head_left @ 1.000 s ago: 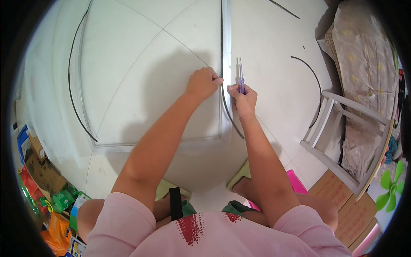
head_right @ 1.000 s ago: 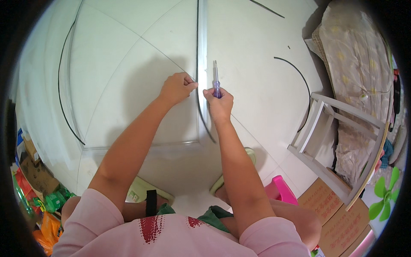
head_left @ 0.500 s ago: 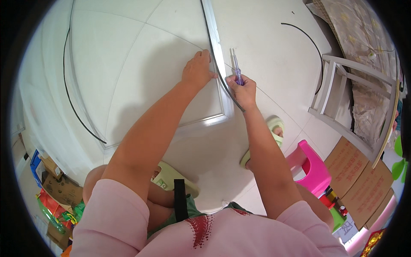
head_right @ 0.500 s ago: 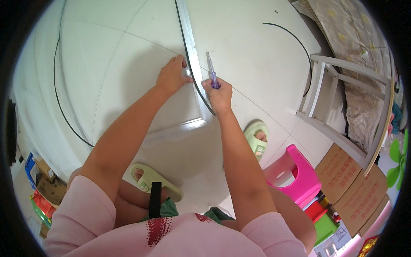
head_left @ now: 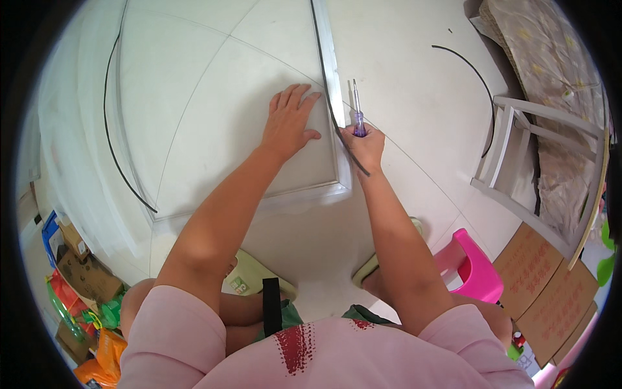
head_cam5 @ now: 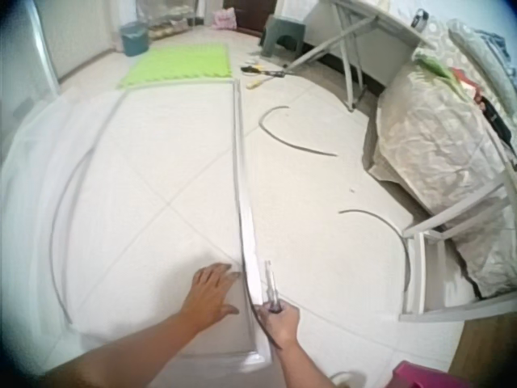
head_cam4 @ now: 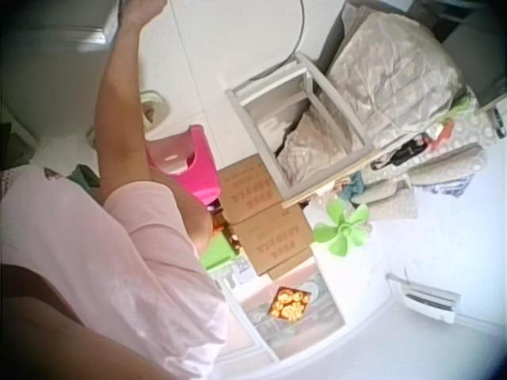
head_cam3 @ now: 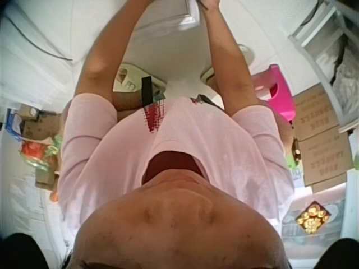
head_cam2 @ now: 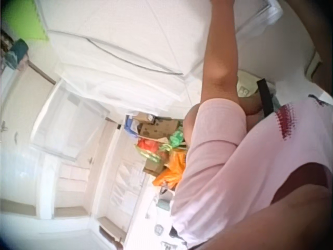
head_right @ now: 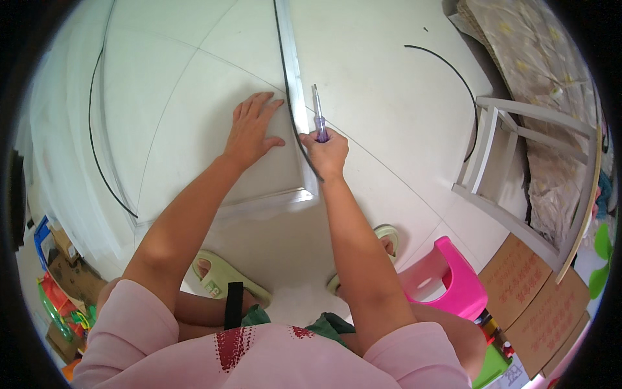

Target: The person pries and pulls the rubber spline out of the groove of a window screen frame using a screwdriver and their hands.

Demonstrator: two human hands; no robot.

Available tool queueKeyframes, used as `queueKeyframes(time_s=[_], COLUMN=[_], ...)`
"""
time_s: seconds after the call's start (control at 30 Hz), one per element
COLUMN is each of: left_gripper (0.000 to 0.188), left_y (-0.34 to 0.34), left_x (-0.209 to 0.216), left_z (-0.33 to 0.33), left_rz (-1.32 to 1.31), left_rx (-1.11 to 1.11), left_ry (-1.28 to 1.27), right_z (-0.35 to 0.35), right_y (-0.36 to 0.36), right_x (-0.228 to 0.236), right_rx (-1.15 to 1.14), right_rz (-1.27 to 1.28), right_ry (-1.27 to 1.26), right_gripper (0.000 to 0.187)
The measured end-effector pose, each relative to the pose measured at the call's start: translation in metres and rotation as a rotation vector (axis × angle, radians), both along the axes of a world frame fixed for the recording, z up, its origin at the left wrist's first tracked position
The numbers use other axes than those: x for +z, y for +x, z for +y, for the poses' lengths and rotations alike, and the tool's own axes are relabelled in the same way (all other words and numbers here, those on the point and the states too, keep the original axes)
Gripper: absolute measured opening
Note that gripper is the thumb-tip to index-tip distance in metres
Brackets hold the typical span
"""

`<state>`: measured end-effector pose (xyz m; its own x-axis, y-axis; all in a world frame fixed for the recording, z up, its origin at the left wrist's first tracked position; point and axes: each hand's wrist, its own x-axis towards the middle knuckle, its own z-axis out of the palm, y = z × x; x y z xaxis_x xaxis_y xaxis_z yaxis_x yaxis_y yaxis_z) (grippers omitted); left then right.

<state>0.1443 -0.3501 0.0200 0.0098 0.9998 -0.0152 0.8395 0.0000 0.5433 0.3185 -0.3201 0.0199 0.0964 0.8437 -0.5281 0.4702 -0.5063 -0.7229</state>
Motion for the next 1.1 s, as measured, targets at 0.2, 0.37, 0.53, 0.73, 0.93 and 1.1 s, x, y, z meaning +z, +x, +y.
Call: queueKeyframes(time_s=[0.2,0.37,0.53,0.73,0.93,1.1], left_gripper=[0.059,0.052,0.045,0.046,0.063,0.062], left_y=[0.005,0.004,0.004,0.009,0.026,0.027], left_x=[-0.001,-0.009,-0.01,-0.011,-0.005,-0.007], left_z=[-0.006,-0.004,0.0,-0.004,-0.017,-0.012], left_rz=[-0.122,-0.236,-0.291,-0.199,-0.012,-0.061], left_rx=[0.132,0.25,0.275,0.275,0.088,0.058], left_ry=[-0.045,0.001,-0.065,-0.059,0.221,0.189], right_z=[0.002,-0.002,-0.001,0.0,0.0,0.003], right_y=[-0.001,-0.002,0.001,-0.001,0.001,0.005], right_x=[0.009,0.009,0.003,0.0,0.0,-0.007], right_rx=[0.042,0.055,0.055,0.08,0.067,0.045], right_rz=[-0.026,-0.032,0.007,-0.161,-0.141,-0.037], right_ry=[0.01,0.064,0.075,0.043,0.059,0.04], right_gripper=[0.013,0.014,0.015,0.013,0.015,0.016])
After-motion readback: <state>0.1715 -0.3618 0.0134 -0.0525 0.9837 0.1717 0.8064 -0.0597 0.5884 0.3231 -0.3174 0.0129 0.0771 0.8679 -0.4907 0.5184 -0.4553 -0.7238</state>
